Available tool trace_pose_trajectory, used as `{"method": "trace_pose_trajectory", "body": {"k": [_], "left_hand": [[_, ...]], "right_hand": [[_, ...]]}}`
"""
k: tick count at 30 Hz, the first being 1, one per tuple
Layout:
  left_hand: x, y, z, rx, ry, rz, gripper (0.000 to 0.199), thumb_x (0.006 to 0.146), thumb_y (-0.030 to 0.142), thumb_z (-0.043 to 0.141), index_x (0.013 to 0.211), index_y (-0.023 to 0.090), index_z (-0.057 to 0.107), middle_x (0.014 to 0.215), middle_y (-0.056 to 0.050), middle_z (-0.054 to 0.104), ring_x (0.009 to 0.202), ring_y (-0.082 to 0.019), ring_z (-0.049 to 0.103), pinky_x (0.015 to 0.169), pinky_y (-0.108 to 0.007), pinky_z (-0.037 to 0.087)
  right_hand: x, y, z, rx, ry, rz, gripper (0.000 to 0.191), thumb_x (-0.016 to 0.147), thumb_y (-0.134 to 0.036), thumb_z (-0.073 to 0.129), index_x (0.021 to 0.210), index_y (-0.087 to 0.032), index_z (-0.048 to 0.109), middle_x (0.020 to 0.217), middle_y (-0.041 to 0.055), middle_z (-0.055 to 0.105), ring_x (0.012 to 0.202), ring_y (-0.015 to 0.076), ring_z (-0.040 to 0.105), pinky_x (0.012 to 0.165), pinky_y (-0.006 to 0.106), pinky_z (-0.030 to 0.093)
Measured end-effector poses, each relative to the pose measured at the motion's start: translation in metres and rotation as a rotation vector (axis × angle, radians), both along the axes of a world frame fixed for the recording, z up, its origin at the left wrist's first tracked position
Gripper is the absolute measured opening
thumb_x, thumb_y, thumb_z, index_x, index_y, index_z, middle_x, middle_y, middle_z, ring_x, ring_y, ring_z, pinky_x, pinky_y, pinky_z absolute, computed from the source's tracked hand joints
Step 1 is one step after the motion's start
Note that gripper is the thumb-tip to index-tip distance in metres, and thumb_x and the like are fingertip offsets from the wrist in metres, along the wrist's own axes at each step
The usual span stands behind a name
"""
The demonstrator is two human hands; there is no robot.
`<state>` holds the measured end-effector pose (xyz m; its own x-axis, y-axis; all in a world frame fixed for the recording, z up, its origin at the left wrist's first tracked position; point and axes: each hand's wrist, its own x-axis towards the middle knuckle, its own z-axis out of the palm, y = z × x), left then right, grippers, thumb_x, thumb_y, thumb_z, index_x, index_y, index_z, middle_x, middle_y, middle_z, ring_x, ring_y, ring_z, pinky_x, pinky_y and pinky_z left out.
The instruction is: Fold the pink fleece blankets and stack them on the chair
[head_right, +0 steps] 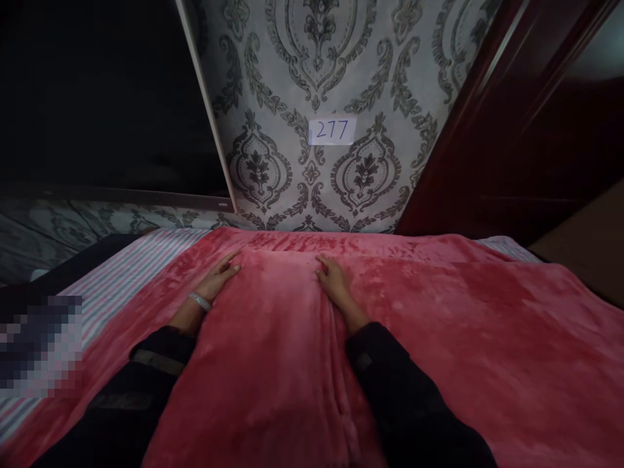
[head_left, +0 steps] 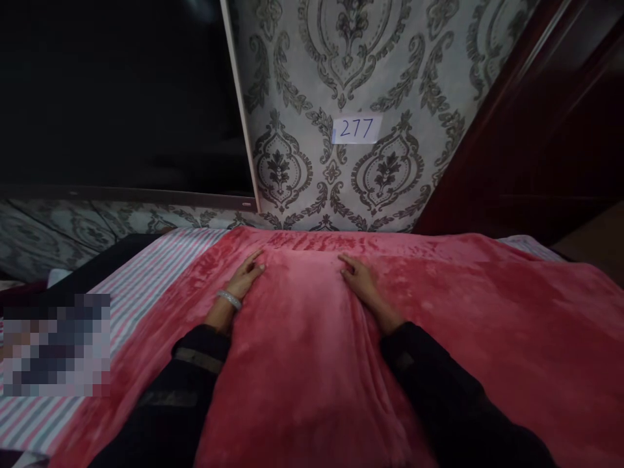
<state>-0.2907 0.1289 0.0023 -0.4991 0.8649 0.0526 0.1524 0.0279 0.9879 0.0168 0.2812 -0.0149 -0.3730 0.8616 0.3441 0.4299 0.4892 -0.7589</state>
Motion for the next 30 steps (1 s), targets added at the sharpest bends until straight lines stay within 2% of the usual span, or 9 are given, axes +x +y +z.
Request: {"method": "trace_pose_trajectory", "body": {"k": [5,9,14,19,27,30], "left_hand": [[0.001,0.002,0.001,0.045,0.055,-0.033,0.067,0.068,0.038,0.082,0.131,0.023,0.066,0.148,-0.008,0.057,0.146,-0.032,0.040,0.122,-0.046,0.029],[0.000,0.004,0.000,0.088,0.126,-0.035,0.063,0.069,0.032,0.077,0.130,0.021,0.066,0.150,-0.007,0.055,0.147,-0.029,0.040,0.125,-0.044,0.024],[0.003,0.001,0.003,0.058,0.148,-0.032,0.063,0.074,0.038,0.076,0.134,0.022,0.065,0.150,-0.006,0.055,0.147,-0.028,0.039,0.125,-0.041,0.024],[0.006,-0.001,0.005,0.054,0.101,-0.066,0.068,0.075,0.047,0.076,0.136,0.022,0.064,0.152,-0.006,0.053,0.148,-0.029,0.038,0.124,-0.041,0.026],[0.006,0.002,-0.001,0.067,0.128,0.002,0.054,0.072,0.028,0.073,0.126,0.022,0.070,0.141,-0.006,0.063,0.140,-0.028,0.048,0.123,-0.044,0.028],[0.009,0.003,0.000,0.097,0.212,0.050,0.050,0.072,0.021,0.068,0.122,0.022,0.072,0.133,-0.006,0.067,0.133,-0.028,0.053,0.122,-0.044,0.031]], "right_hand": [[-0.006,-0.004,-0.002,-0.023,-0.025,-0.006,0.054,0.082,-0.014,0.058,0.135,-0.020,0.065,0.135,0.0106,0.066,0.122,0.0236,0.062,0.110,0.043,0.045],[-0.004,-0.006,0.005,-0.064,-0.045,0.011,0.054,0.085,-0.017,0.057,0.139,-0.016,0.062,0.136,0.0123,0.066,0.122,0.0243,0.063,0.109,0.042,0.046],[0.002,-0.011,0.016,-0.062,-0.068,0.056,0.059,0.088,-0.030,0.062,0.146,-0.017,0.055,0.143,0.0122,0.061,0.130,0.0270,0.058,0.111,0.042,0.044],[0.004,-0.010,0.014,-0.044,-0.110,0.020,0.061,0.083,-0.018,0.061,0.144,-0.021,0.057,0.135,0.0095,0.067,0.120,0.0262,0.064,0.107,0.043,0.048],[0.002,-0.009,0.003,-0.045,-0.082,0.010,0.063,0.079,-0.016,0.060,0.142,-0.019,0.059,0.134,0.0104,0.067,0.120,0.0283,0.064,0.108,0.047,0.048],[0.002,-0.008,0.003,-0.023,-0.073,-0.019,0.061,0.081,-0.018,0.059,0.142,-0.019,0.059,0.134,0.0108,0.067,0.120,0.0292,0.064,0.108,0.047,0.048]]}}
